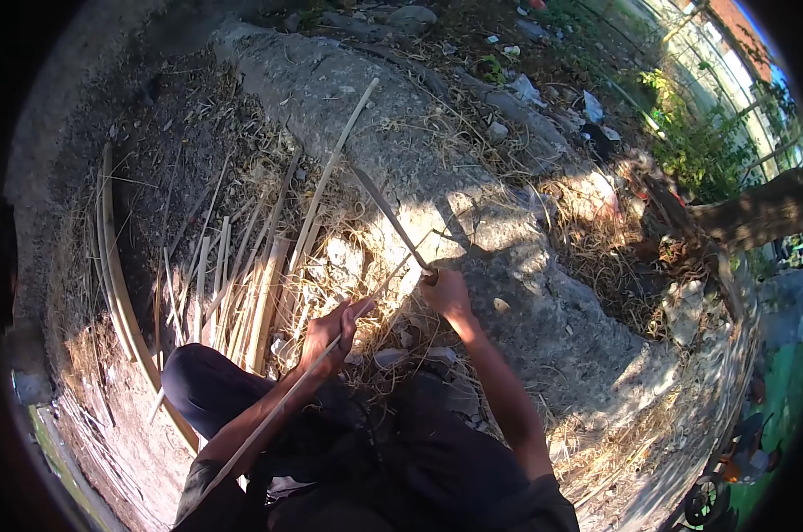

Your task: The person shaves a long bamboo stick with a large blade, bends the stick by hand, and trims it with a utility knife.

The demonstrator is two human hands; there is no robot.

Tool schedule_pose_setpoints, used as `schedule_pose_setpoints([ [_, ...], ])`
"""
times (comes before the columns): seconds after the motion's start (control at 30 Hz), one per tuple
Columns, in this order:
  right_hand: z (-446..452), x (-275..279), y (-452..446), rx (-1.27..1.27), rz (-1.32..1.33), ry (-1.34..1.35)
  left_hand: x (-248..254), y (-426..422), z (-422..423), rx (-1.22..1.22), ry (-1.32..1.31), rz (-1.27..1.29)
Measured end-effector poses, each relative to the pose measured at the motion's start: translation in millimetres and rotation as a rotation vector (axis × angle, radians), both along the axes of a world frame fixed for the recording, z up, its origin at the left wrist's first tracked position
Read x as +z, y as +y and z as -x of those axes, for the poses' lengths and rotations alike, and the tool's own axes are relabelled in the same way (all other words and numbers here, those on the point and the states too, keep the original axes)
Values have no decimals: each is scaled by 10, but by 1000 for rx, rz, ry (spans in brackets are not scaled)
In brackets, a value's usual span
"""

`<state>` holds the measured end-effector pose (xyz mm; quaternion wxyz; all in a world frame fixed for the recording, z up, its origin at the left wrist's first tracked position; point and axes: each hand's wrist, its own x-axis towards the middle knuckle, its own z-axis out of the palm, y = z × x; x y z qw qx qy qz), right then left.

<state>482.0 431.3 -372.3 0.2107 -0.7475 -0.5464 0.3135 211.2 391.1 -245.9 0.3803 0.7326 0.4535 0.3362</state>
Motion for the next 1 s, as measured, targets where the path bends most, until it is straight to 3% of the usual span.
schedule_pose_setpoints([
  [0.13, 46, 255, -362, 141, -10, 172, -12, 4, 23, -2, -77, 2],
  [0.2, -9, 461, -524, 221, -3, 321, 149, 8, -7, -2, 3, 88],
  [0.3, -84, 257, -680, 108, -54, 254, 131, -8, 6, 26, 48, 227],
  [0.33, -147, 251, -781, 150, -170, 92, 96, -7, 16, 26, 48, 226],
  [0.37, -186, 236, -802, 150, -170, 92, 74, 6, 22, 24, 32, 183],
  [0.47, -403, 261, -847, 121, 85, 120, 138, 10, 5, 59, 57, 184],
  [0.77, -620, 328, -834, 77, 131, 16, 122, 51, -13, 64, 108, 109],
  [0.9, -649, 297, -850, 115, 78, -60, 198, 69, -55, 149, 103, 313],
  [1.0, -692, 278, -870, 73, 54, 12, -13, 54, 6, 103, 77, 20],
])
